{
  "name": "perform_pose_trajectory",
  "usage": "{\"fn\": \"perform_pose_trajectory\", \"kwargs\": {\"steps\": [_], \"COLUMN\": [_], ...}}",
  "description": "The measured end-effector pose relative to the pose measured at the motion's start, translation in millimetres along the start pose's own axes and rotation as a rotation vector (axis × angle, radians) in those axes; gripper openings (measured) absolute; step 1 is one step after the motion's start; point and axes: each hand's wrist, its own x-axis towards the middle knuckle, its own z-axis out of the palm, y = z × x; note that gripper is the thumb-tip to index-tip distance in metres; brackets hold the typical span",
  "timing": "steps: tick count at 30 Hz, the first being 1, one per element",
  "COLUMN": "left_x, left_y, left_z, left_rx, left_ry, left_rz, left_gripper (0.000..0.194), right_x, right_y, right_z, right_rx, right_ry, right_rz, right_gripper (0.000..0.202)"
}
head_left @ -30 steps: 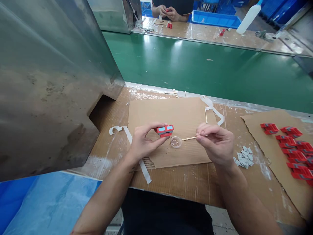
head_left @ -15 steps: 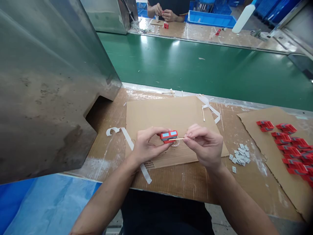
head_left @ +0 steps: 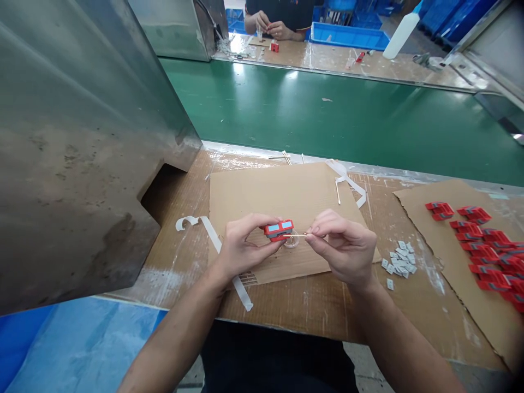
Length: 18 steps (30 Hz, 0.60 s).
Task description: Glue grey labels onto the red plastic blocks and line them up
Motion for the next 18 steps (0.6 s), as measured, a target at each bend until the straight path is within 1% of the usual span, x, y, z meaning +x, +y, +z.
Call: {"fn": "perform_pose_trajectory", "kwargs": {"steps": [2,4,6,8,10,11,15,17,18], "left_x": [-1,-1,-1,-2,-2,-2,-5,-6,-6], "left_y": [-1,-3,-4,-5,-6,-6,-8,-10,-11], "left_z": [-0.7,-2.0,-3.6,-5.2,-6.4,-6.8,-7.9,-8.3,-8.6], "left_rx": [-0.006,-0.005,0.007,0.025,0.036,0.037,0.026,0.004,-0.015], "left_ry": [0.004,0.006,0.011,0.021,0.028,0.031,0.034,0.023,0.02], "left_rz": [0.008,0.007,-0.006,-0.023,-0.033,-0.038,-0.072,-0.101,-0.124], "left_gripper": [0.031,0.032,0.034,0.034,0.033,0.033,0.033,0.033,0.033], "right_x": [1,3,5,5,3,2,-1,-1,0], "right_y": [-1,-1,0,3,8,11,15,11,7], "right_z": [-9,-21,-32,-36,-34,-30,-15,-17,-23], "right_rx": [0.024,0.025,-0.044,-0.166,-0.285,-0.335,-0.475,-0.477,-0.463], "right_ry": [0.009,-0.048,-0.189,-0.354,-0.482,-0.525,-0.605,-0.643,-0.637], "right_rz": [-0.018,-0.04,-0.056,-0.065,-0.084,-0.099,-0.147,-0.119,-0.101], "right_gripper": [0.016,0.018,0.02,0.017,0.014,0.015,0.018,0.018,0.021]}}
